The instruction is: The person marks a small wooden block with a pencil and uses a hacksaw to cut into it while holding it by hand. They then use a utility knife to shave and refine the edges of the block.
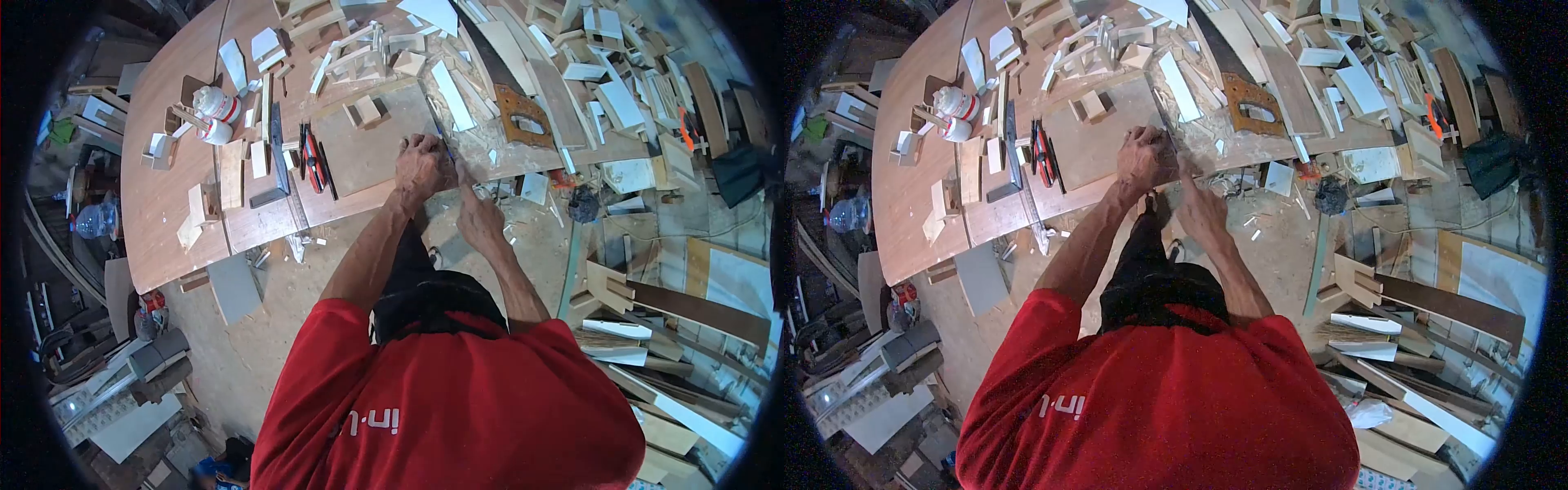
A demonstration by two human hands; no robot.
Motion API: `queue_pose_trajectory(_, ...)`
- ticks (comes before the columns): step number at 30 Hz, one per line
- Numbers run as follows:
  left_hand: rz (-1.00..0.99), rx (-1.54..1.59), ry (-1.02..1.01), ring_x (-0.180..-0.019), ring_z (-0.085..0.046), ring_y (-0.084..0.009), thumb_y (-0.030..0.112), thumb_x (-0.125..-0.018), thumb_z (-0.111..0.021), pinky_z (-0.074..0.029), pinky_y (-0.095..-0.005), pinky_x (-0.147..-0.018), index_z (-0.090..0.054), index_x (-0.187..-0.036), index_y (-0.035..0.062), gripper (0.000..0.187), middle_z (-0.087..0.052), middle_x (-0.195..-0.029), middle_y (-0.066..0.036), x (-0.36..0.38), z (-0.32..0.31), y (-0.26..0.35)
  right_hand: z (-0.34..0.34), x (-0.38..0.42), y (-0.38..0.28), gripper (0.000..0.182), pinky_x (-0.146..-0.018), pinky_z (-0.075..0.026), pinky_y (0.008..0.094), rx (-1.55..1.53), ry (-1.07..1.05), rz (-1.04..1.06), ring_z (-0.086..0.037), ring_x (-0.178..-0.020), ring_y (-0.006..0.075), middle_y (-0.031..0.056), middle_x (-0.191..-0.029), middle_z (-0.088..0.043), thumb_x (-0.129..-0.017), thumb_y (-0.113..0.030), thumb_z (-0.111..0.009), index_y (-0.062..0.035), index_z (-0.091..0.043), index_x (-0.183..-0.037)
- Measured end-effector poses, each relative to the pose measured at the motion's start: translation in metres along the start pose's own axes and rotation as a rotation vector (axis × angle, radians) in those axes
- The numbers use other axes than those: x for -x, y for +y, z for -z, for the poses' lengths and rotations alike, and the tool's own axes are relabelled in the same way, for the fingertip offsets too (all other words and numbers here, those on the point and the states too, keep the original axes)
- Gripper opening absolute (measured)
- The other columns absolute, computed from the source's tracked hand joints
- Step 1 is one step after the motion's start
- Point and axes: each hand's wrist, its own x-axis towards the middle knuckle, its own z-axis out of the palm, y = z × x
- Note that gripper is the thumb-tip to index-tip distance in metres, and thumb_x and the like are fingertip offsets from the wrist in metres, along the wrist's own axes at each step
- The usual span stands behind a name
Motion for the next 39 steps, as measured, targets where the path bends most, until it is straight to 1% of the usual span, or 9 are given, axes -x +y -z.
queue_pose_trajectory(3,-0.017,0.037,0.035,-0.105,-0.052,-0.0272,0.021,-0.065,-0.073,-0.041,-0.0424,-0.094,-0.070,-0.095,0.0111,0.032,-0.057,-0.106,-0.004,0.000,-0.002,-0.004,0.021,0.020,-0.011,0.075,-0.063,-0.047,0.0548,-0.046,-0.150,-0.149,-0.061,-0.065,0.0464,0.0274,-0.066,-0.061,-0.082,-0.006,-0.047,-0.0162,-0.017,-0.150)
queue_pose_trajectory(8,0.000,0.019,-0.036,-0.106,-0.052,-0.0268,0.020,-0.064,-0.074,-0.042,-0.0412,-0.093,-0.070,-0.097,0.0112,0.034,-0.057,-0.107,-0.005,-0.001,0.008,0.000,-0.004,-0.013,-0.001,0.083,-0.061,-0.047,0.0529,-0.035,0.016,0.007,-0.062,-0.064,0.0452,0.0265,-0.066,-0.061,-0.079,-0.003,-0.046,-0.0173,-0.008,-0.152)
queue_pose_trajectory(14,0.007,0.034,0.025,-0.105,-0.052,-0.0269,0.023,-0.062,-0.077,-0.043,-0.0409,-0.091,-0.071,-0.094,0.0105,0.036,-0.058,-0.105,-0.005,-0.002,0.001,-0.002,0.007,0.010,-0.005,0.082,-0.064,-0.048,0.0517,0.019,-0.161,-0.153,-0.063,-0.068,0.0428,0.0244,-0.069,-0.061,-0.081,-0.003,-0.051,-0.0182,-0.012,-0.151)
queue_pose_trajectory(16,-0.008,0.030,0.010,-0.105,-0.052,-0.0271,0.024,-0.061,-0.077,-0.044,-0.0412,-0.090,-0.071,-0.093,0.0101,0.036,-0.059,-0.104,-0.005,-0.001,0.001,-0.001,-0.010,-0.016,0.002,0.084,-0.062,-0.047,0.0516,-0.033,0.060,0.031,-0.063,-0.065,0.0422,0.0238,-0.065,-0.060,-0.080,-0.001,-0.050,-0.0189,-0.010,-0.152)
queue_pose_trajectory(22,-0.011,0.057,0.037,-0.103,-0.053,-0.0280,0.029,-0.061,-0.077,-0.044,-0.0409,-0.088,-0.071,-0.087,0.0093,0.033,-0.060,-0.101,-0.006,0.000,0.000,-0.003,0.009,0.018,-0.005,0.081,-0.061,-0.047,0.0508,-0.043,-0.158,-0.164,-0.062,-0.062,0.0414,0.0236,-0.064,-0.061,-0.080,-0.002,-0.050,-0.0179,-0.013,-0.151)
queue_pose_trajectory(24,-0.019,0.043,0.013,-0.102,-0.054,-0.0284,0.029,-0.061,-0.077,-0.044,-0.0412,-0.089,-0.071,-0.090,0.0100,0.036,-0.059,-0.103,-0.006,-0.002,-0.001,-0.002,-0.006,-0.007,0.002,0.082,-0.060,-0.047,0.0508,-0.046,0.018,-0.009,-0.061,-0.059,0.0416,0.0219,-0.060,-0.060,-0.080,-0.003,-0.050,-0.0175,-0.012,-0.151)
queue_pose_trajectory(29,-0.050,0.032,0.058,-0.101,-0.054,-0.0291,0.028,-0.060,-0.077,-0.044,-0.0411,-0.088,-0.069,-0.093,0.0097,0.038,-0.058,-0.101,-0.007,-0.006,-0.002,-0.006,0.010,0.012,-0.007,0.080,-0.063,-0.047,0.0516,-0.027,-0.117,-0.115,-0.063,-0.066,0.0419,0.0229,-0.066,-0.061,-0.081,-0.005,-0.050,-0.0175,-0.013,-0.151)
queue_pose_trajectory(34,-0.021,0.027,0.051,-0.101,-0.054,-0.0296,0.027,-0.060,-0.076,-0.044,-0.0409,-0.088,-0.068,-0.093,0.0091,0.038,-0.058,-0.099,-0.007,-0.002,0.001,0.001,-0.014,-0.018,0.001,0.080,-0.061,-0.046,0.0529,-0.071,0.096,0.029,-0.062,-0.064,0.0436,0.0215,-0.062,-0.061,-0.081,-0.005,-0.050,-0.0195,-0.014,-0.151)
queue_pose_trajectory(39,-0.029,0.023,0.051,-0.101,-0.053,-0.0292,0.026,-0.062,-0.075,-0.044,-0.0413,-0.088,-0.069,-0.094,0.0103,0.036,-0.059,-0.101,-0.006,-0.001,0.000,-0.003,0.004,0.018,-0.004,0.081,-0.064,-0.048,0.0508,-0.059,-0.111,-0.140,-0.063,-0.066,0.0431,0.0247,-0.070,-0.063,-0.079,-0.004,-0.052,-0.0193,-0.016,-0.151)
